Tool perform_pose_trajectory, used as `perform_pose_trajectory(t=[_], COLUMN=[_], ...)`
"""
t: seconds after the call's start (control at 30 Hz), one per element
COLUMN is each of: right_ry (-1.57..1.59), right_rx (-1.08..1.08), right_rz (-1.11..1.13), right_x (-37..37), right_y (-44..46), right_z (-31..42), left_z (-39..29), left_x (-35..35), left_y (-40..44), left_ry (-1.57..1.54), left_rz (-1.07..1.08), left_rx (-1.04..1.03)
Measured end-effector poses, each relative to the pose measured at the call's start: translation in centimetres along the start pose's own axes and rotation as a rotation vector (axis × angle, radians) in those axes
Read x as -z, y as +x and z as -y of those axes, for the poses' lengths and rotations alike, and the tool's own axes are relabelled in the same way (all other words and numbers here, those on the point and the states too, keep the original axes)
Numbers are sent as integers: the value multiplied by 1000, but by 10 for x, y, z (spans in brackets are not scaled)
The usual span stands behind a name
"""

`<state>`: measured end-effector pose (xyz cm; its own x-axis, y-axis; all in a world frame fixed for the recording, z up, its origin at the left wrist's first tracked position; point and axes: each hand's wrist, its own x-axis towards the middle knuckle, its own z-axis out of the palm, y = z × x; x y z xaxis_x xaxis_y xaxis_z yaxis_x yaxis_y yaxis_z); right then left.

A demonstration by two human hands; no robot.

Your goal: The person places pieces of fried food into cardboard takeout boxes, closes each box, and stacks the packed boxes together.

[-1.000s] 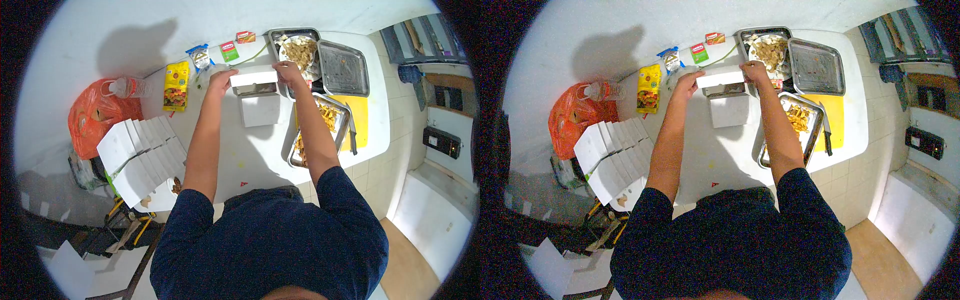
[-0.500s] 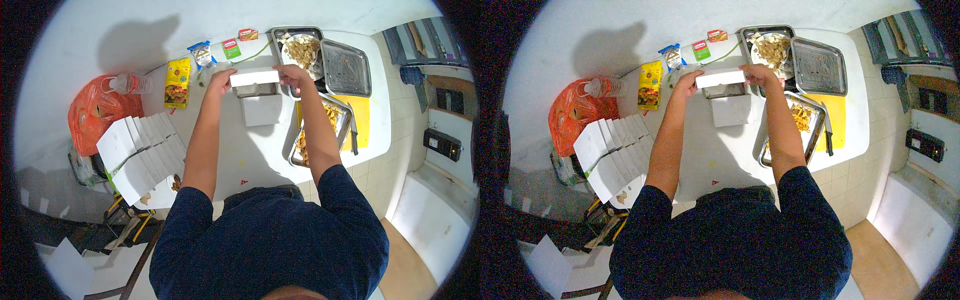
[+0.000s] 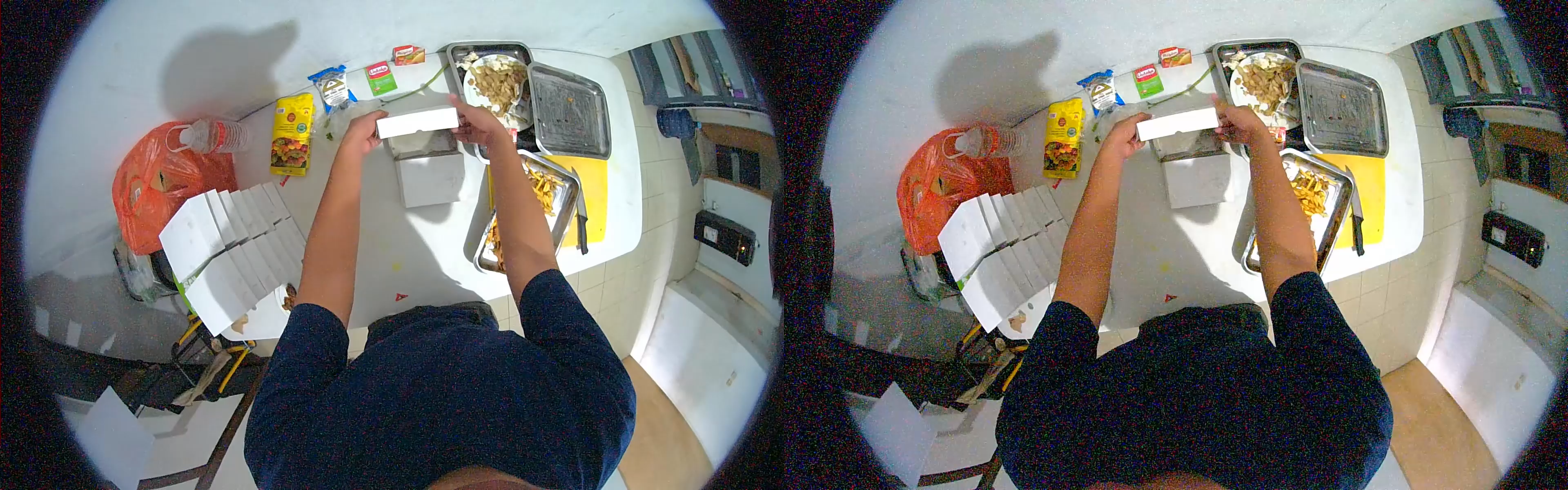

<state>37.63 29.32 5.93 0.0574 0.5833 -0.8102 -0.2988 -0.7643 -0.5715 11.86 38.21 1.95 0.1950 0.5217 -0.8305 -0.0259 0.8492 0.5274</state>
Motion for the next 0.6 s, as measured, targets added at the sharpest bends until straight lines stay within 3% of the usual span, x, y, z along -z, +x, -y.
perform_pose_trajectory(t=[0.23,0.33,0.43,0.6], right_ry=[-180,-53,-301,-605], right_rx=[141,204,213,588], right_rz=[-117,-53,3,-43], right_x=[1,3,13,26], right_y=[20,28,38,53], right_z=[-6,-4,-5,-19], left_z=[-5,-8,-13,-13], left_x=[-5,-6,-7,-12], left_y=[-5,-2,2,-14], left_ry=[-29,-44,-10,-69], left_rz=[-27,10,51,-2], left_rx=[-36,-25,-9,-54])
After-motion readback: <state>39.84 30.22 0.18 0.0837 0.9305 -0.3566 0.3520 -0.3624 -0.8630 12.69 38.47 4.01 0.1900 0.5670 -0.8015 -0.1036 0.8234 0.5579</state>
